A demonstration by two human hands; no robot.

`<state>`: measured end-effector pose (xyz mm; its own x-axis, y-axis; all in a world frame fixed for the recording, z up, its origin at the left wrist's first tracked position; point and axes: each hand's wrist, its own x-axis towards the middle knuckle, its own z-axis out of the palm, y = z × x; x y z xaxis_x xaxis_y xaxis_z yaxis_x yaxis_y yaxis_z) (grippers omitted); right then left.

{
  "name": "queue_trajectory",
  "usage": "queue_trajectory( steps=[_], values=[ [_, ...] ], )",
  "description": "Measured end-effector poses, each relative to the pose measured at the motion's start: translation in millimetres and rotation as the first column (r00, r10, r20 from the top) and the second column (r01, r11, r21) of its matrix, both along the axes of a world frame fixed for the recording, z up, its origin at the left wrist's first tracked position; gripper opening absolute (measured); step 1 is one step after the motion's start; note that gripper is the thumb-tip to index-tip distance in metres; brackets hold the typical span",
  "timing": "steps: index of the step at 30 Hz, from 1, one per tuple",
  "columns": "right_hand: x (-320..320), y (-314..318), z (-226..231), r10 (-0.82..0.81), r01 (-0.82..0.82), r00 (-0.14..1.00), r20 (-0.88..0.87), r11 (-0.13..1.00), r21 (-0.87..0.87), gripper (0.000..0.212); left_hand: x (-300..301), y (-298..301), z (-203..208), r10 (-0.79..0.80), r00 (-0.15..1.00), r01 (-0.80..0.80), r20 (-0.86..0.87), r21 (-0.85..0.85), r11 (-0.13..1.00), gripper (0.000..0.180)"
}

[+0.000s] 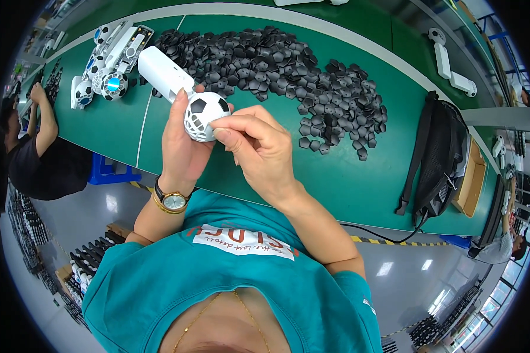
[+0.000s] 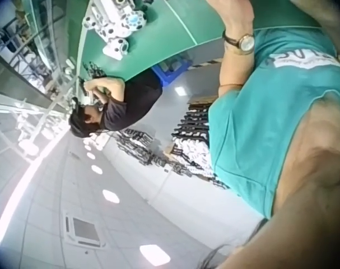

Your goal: Assembling black pentagonal pieces onto a white spherical toy robot head on an assembly line.

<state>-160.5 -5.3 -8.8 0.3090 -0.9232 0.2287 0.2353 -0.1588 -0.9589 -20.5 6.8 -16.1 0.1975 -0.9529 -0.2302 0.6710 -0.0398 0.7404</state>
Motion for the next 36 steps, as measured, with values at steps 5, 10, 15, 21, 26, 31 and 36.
queue_trajectory(
  steps=[5,10,15,21,26,31,36],
  values=[
    [1.3,-2.6,-6.2,-0.081,0.048,0.988,-0.129,0.97,-0.24,0.015,-0.4,1.1,-1.4,0.031,0.999,-0.031,-0.028,0.004,1.0,0.042],
    [5.5,1.3,-5.6,-0.04,0.037,0.997,-0.07,0.999,-0.037,0.012,-0.2,0.7,-1.4,-0.019,0.999,0.018,-0.029,-0.014,1.0,0.042],
    [9.3,-1.0,-18.2,-0.061,0.058,0.997,-0.054,0.996,-0.061,0.015,-2.7,1.5,0.1,0.034,0.999,-0.034,-0.003,0.005,0.999,0.043],
    [7.2,-5.0,-9.1,-0.022,0.03,0.998,-0.055,0.989,0.144,0.024,-6.2,2.7,-0.3,0.06,0.998,-0.06,0.018,-0.002,0.998,0.044],
    [1.8,-2.2,-13.7,0.077,-0.062,0.996,-0.049,0.966,0.249,0.032,-2.6,14.2,-4.9,0.029,0.997,-0.028,0.073,-0.023,0.999,0.044],
    [-11.3,-4.7,-0.7,0.127,-0.081,0.97,-0.207,0.973,0.217,0.032,-1.3,16.3,-1.8,-0.032,0.997,0.032,0.073,-0.009,0.999,0.044],
    [-52.6,-12.8,-6.9,-0.212,0.087,0.845,-0.491,0.96,-0.265,0.016,7.0,9.7,-0.2,-0.128,0.99,0.13,0.051,-0.034,0.991,0.043]
  ],
)
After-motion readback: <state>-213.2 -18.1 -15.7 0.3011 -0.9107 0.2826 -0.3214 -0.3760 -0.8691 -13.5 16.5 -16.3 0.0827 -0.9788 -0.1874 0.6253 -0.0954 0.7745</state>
